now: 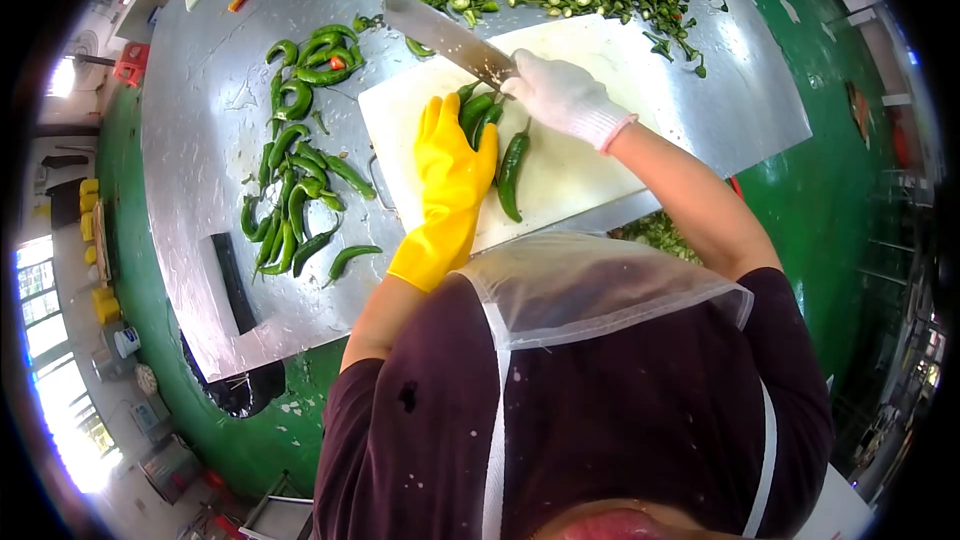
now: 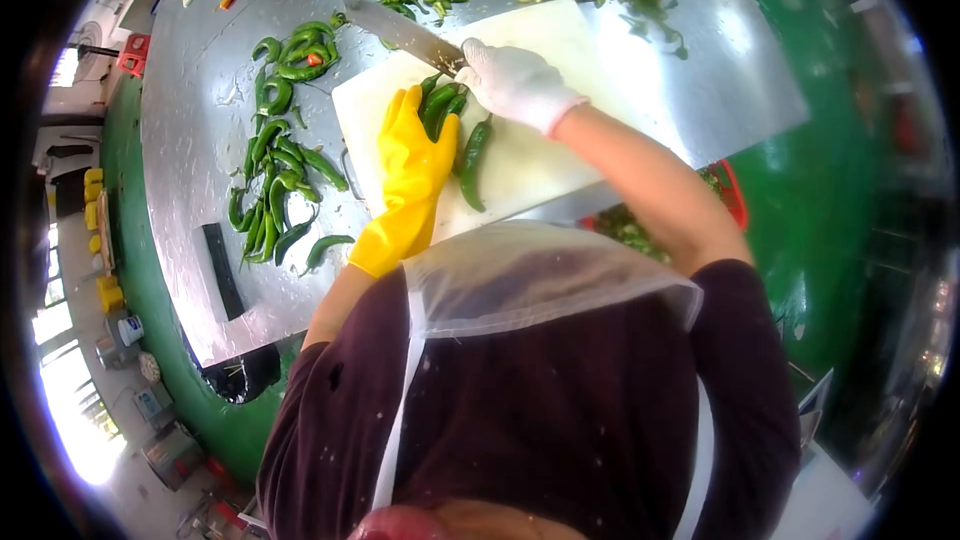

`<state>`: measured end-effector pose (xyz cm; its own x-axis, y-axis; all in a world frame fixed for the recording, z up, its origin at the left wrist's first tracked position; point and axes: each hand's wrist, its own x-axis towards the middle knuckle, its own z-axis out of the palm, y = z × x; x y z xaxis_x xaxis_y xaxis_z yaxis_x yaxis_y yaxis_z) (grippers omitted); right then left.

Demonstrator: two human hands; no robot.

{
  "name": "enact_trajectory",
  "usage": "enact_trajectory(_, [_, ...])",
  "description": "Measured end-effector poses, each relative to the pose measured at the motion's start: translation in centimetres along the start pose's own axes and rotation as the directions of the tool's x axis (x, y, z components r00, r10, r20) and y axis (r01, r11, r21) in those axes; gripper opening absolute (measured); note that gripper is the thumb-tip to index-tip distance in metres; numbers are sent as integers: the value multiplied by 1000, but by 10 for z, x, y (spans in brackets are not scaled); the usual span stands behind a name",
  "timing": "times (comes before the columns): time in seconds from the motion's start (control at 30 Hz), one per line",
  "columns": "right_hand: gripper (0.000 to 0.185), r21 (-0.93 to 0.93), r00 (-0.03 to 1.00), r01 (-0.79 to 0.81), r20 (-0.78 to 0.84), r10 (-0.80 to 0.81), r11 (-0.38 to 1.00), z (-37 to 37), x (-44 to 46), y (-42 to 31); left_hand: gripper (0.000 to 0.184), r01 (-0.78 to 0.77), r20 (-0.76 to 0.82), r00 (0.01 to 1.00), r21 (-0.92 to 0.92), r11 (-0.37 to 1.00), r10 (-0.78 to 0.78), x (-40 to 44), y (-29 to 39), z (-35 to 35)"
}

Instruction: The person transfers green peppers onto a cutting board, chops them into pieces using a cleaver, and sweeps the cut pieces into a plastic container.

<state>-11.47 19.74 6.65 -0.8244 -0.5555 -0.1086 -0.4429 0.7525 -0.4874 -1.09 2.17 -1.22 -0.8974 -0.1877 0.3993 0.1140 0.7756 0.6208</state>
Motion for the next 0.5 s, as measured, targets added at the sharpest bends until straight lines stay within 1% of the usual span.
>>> enact_trajectory(0.07, [35,-34,996,-23,85,26,999,-8,-5,-4,62,7,-3,1000,-16,1000,-8,1,2,1])
enact_trajectory(0.17, [34,-71,993,-11,115,19,997,11,1,7,61,9,-7,1000,-11,1000,-9,1,5,1])
enact_trajectory(0.3, [34,-51,984,31,179,-22,998,8,5,9,58,49,12,999,-33,998,-49,2,-1,5])
enact_trajectory(0.37, [35,-43,978,44,205,-35,998,4,10,12,57,9,-23,1000,8,1000,-9,2,-1,7])
enact_trajectory(0.47, [34,-42,966,17,260,-5,999,-1,18,13,54,-14,-32,999,20,1000,15,6,-1,8])
enact_trajectory(0.5, [34,53,950,-85,305,65,995,-6,19,7,53,-15,-23,1000,18,1000,15,5,-2,8])
